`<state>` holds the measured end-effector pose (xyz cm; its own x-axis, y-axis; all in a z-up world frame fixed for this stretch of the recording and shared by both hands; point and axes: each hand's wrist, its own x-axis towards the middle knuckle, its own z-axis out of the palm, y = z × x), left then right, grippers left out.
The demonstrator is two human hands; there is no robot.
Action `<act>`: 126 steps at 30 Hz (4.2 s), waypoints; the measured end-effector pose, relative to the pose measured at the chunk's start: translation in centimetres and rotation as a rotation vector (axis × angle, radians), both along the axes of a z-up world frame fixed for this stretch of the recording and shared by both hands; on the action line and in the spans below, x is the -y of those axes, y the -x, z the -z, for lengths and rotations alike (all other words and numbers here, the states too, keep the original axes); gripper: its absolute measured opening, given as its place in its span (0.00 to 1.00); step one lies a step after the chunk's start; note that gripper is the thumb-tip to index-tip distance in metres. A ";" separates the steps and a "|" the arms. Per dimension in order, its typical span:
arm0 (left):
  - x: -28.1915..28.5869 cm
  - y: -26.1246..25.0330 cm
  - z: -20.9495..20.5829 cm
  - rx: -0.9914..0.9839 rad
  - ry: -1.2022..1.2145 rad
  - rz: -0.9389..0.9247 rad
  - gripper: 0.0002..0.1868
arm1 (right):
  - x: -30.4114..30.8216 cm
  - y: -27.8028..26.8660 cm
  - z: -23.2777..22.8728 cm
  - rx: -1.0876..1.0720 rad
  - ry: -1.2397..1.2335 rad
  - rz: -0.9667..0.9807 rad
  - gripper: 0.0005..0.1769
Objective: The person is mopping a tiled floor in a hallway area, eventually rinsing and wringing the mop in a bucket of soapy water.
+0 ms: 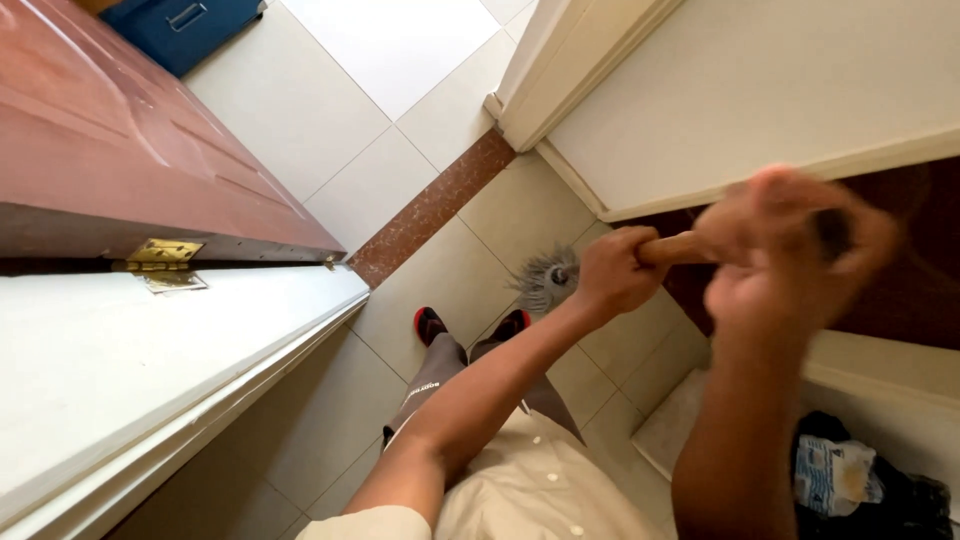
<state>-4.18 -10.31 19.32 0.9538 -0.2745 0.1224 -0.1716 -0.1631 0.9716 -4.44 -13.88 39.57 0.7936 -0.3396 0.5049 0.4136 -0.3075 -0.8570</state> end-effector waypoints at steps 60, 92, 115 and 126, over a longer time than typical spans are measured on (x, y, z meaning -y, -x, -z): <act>2.9 -55.6 26.0 0.029 -0.695 0.124 0.20 | -2.6 -42.3 23.2 -0.073 0.099 0.126 0.16; -10.6 -54.5 20.5 0.114 -0.621 0.019 0.22 | -5.0 -39.4 19.3 -0.027 -0.589 -0.156 0.39; -17.1 -48.3 26.8 0.048 -0.565 -0.125 0.12 | -2.6 -41.2 20.2 -0.265 -0.586 -0.514 0.28; -7.3 -41.6 21.2 -0.218 0.031 -0.819 0.20 | 0.7 -40.5 11.8 -0.749 -0.047 -0.705 0.25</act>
<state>37.40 -2.99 -1.88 0.8528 0.5141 -0.0916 0.1813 -0.1271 0.9752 36.02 -14.54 27.76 0.9260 0.3185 -0.2028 -0.1580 -0.1609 -0.9742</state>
